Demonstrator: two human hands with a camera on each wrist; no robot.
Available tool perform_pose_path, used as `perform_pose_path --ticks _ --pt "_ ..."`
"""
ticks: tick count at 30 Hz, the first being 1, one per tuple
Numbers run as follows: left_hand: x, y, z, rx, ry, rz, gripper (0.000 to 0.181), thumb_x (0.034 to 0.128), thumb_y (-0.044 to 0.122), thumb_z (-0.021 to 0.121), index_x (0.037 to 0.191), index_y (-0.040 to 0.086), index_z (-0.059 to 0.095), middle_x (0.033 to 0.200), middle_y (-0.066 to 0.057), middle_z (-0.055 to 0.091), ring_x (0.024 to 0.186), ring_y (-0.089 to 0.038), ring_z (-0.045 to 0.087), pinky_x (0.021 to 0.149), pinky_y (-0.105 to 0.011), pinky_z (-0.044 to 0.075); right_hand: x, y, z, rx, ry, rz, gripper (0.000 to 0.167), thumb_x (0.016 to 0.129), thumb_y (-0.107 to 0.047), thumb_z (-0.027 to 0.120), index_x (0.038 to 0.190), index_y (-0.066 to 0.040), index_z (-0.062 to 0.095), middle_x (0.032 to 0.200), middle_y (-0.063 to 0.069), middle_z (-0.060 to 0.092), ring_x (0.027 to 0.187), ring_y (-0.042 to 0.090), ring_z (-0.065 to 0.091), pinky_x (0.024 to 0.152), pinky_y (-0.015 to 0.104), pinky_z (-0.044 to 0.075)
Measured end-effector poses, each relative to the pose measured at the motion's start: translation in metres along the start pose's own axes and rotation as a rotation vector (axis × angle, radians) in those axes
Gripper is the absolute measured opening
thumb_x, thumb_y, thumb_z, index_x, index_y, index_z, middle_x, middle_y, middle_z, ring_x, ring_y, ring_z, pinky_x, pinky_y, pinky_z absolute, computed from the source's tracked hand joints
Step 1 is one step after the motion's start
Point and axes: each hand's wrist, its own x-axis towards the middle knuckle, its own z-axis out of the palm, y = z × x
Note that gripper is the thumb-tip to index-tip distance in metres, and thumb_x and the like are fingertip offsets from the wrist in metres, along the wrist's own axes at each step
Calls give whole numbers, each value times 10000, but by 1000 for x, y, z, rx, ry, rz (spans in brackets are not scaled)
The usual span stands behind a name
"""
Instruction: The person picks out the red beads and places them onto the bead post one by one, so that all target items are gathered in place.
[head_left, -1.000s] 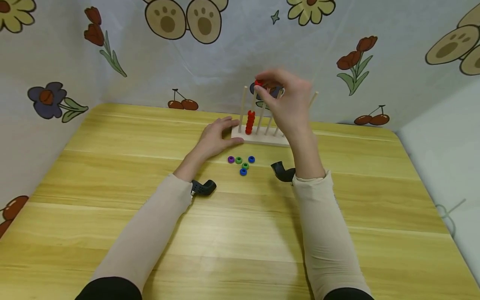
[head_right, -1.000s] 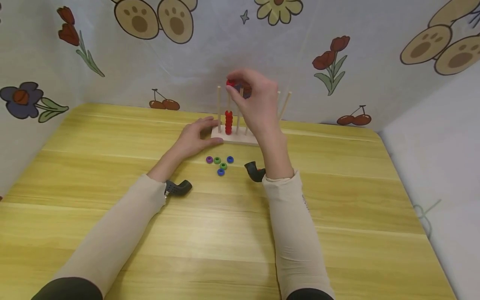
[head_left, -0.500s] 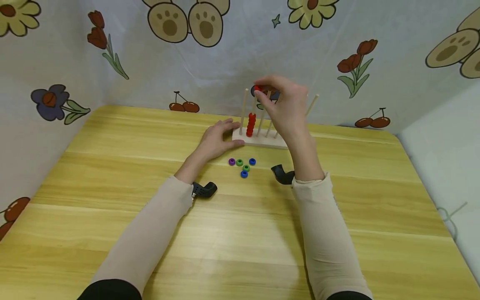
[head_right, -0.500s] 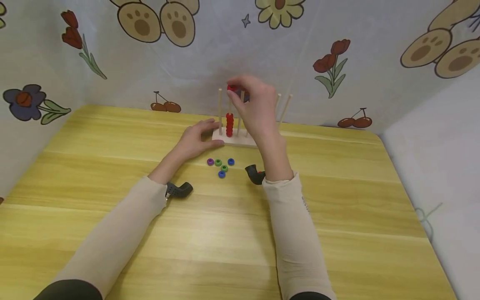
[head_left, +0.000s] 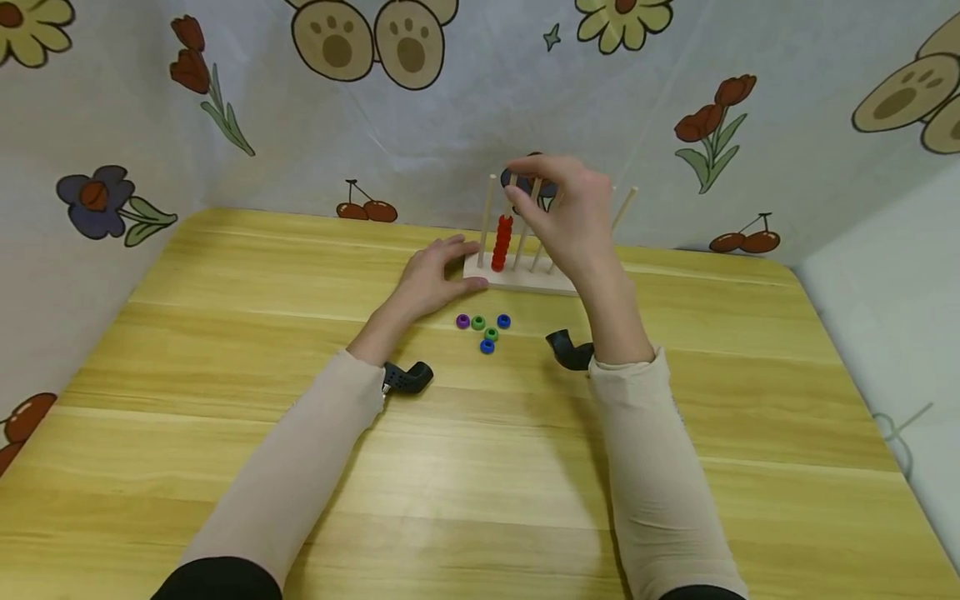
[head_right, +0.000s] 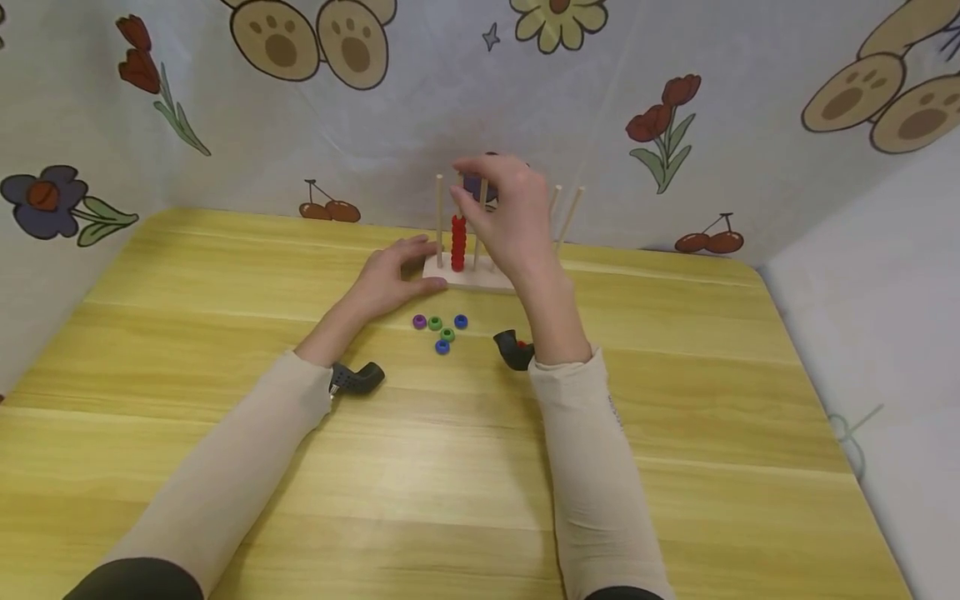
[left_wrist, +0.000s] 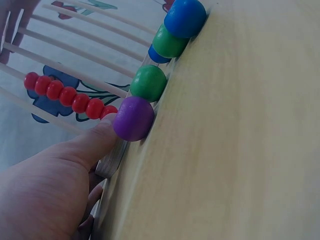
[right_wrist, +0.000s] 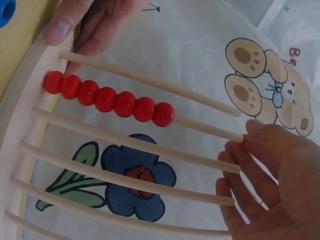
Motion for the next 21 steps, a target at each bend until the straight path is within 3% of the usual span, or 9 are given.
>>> perform_pose_path --ticks 5,10,14,21 --pt "1 1 0 5 0 0 709 940 525 768 1548 231 552 1711 -89 357 1603 -386 257 1317 -575 162 -6 3 -7 73 80 -46 237 988 -157 761 1198 -51 789 1069 141 780 927 280 676 809 364 497" --pt "1 0 0 7 0 -11 706 943 513 769 1550 229 550 1714 -88 353 1604 -389 250 1318 -574 156 -13 7 -13 93 126 -97 220 983 -166 769 1177 -69 800 1096 119 797 993 252 717 908 325 528" --pt "1 0 1 5 4 -15 704 939 507 776 1547 232 553 1715 -84 349 1604 -388 251 1317 -577 160 -21 11 -21 123 133 -132 200 987 -153 760 1153 -47 801 1111 98 802 1030 262 731 958 353 571" --pt "0 1 1 13 1 -22 722 930 516 783 1551 231 548 1716 -67 350 1606 -367 254 1317 -570 167 -39 21 -34 194 94 -75 153 975 -96 761 1111 -52 814 1070 76 808 970 218 733 911 264 580"
